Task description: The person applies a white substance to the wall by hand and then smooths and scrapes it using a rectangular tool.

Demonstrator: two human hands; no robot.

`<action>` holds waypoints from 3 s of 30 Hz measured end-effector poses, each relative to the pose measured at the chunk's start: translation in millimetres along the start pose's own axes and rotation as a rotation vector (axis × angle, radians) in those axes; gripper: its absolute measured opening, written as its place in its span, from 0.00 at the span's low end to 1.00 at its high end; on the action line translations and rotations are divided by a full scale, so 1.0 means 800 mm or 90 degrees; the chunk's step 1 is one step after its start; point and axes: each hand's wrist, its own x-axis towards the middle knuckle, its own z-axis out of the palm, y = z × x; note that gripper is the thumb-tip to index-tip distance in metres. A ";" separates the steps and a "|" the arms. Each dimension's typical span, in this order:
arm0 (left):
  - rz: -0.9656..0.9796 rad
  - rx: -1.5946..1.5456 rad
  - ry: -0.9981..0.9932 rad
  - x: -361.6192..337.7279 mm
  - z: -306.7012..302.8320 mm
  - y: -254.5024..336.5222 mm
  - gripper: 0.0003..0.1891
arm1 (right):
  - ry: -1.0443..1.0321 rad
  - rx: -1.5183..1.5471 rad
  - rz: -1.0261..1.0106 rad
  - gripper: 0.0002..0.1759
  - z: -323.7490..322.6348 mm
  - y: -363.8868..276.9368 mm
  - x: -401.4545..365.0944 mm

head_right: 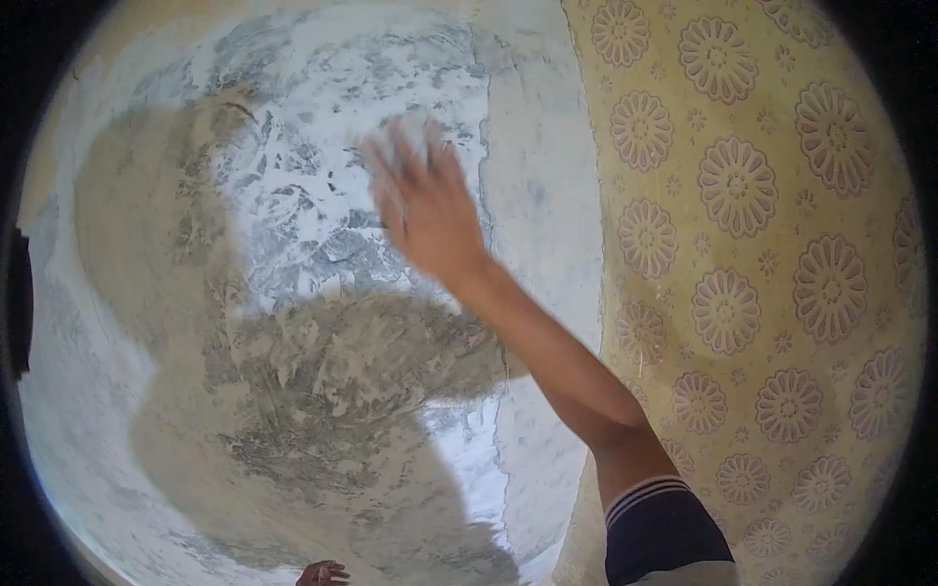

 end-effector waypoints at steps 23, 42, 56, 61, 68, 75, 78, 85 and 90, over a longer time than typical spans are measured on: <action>0.018 0.001 0.071 -0.008 -0.007 0.033 0.27 | 0.087 0.012 0.034 0.28 0.004 -0.011 0.017; -0.045 -0.009 0.122 -0.032 -0.042 -0.031 0.22 | 0.040 0.036 0.116 0.31 0.034 -0.062 -0.026; -0.061 -0.002 0.114 -0.010 -0.014 -0.024 0.24 | 0.009 0.035 0.156 0.31 0.009 -0.021 -0.068; -0.028 0.039 0.011 -0.004 0.010 -0.009 0.22 | -0.201 0.136 0.135 0.32 -0.015 -0.099 -0.216; -0.014 -0.008 0.062 0.011 0.007 -0.031 0.25 | -0.092 0.115 0.171 0.30 0.010 -0.075 -0.081; -0.022 -0.012 0.016 0.002 -0.001 -0.024 0.21 | -0.240 0.134 0.137 0.30 -0.006 -0.122 -0.201; -0.071 -0.032 0.086 -0.015 -0.002 -0.037 0.26 | -0.133 0.091 0.173 0.28 0.000 -0.070 -0.117; 0.007 0.002 -0.016 0.027 0.040 0.009 0.18 | -0.230 0.102 -0.001 0.29 0.019 -0.157 -0.087; -0.124 -0.067 0.155 -0.018 -0.034 -0.075 0.20 | -0.166 0.117 0.146 0.32 0.004 -0.107 -0.124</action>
